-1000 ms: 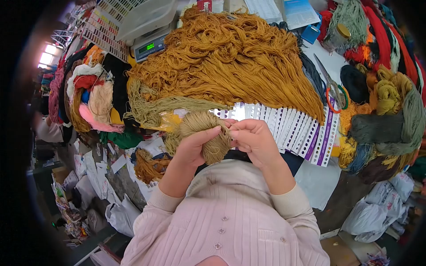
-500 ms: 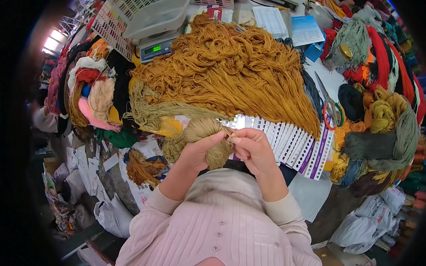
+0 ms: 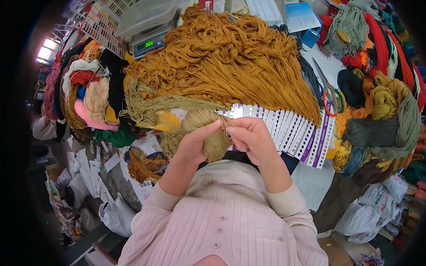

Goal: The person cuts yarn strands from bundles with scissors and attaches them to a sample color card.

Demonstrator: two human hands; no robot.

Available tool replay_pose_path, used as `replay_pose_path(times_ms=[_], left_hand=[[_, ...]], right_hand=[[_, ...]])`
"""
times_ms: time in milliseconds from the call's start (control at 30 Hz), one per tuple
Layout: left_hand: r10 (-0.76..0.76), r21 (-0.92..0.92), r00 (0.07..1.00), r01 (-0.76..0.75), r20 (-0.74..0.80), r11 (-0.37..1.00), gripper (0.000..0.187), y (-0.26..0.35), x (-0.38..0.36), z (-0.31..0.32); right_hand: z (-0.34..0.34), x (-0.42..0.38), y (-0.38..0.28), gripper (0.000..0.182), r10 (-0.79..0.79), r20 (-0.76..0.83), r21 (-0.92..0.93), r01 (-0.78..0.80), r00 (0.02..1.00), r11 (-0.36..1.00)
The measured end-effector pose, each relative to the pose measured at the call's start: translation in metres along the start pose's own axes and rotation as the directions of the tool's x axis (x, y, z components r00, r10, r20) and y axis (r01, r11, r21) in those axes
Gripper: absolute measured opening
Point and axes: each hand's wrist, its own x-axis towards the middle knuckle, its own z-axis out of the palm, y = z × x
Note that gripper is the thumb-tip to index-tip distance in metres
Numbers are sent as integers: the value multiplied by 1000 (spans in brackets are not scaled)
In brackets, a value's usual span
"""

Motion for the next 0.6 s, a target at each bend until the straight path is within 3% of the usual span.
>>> replay_pose_path(times_ms=[133,233,333,433,500,600], left_hand=[[27,14,999,-26,-39,1000,20,-1,1,-4],[14,-18,1000,-14,-26,1000,19,0,3,-2],[-35,-23,999,34,-32,999,17,0,4,2],[-34,-7,999,34,-41,999,20,-1,5,-3],[-33,33,999,35,-43,999,25,2,1,-5],[-7,-72,996,1,-89,997,29,2,-6,-1]], right_hand=[[-4,4,4,15,68,51,165,-75,996,983],[-8,6,7,13,95,61,183,-104,994,978],[-1,6,10,13,9,-10,-38,-9,1000,999],[-2,5,9,12,-9,-47,-28,7,999,1000],[-9,6,3,11,2,-13,90,-1,1000,996],[-21,1,6,11,-33,109,183,12,993,983]])
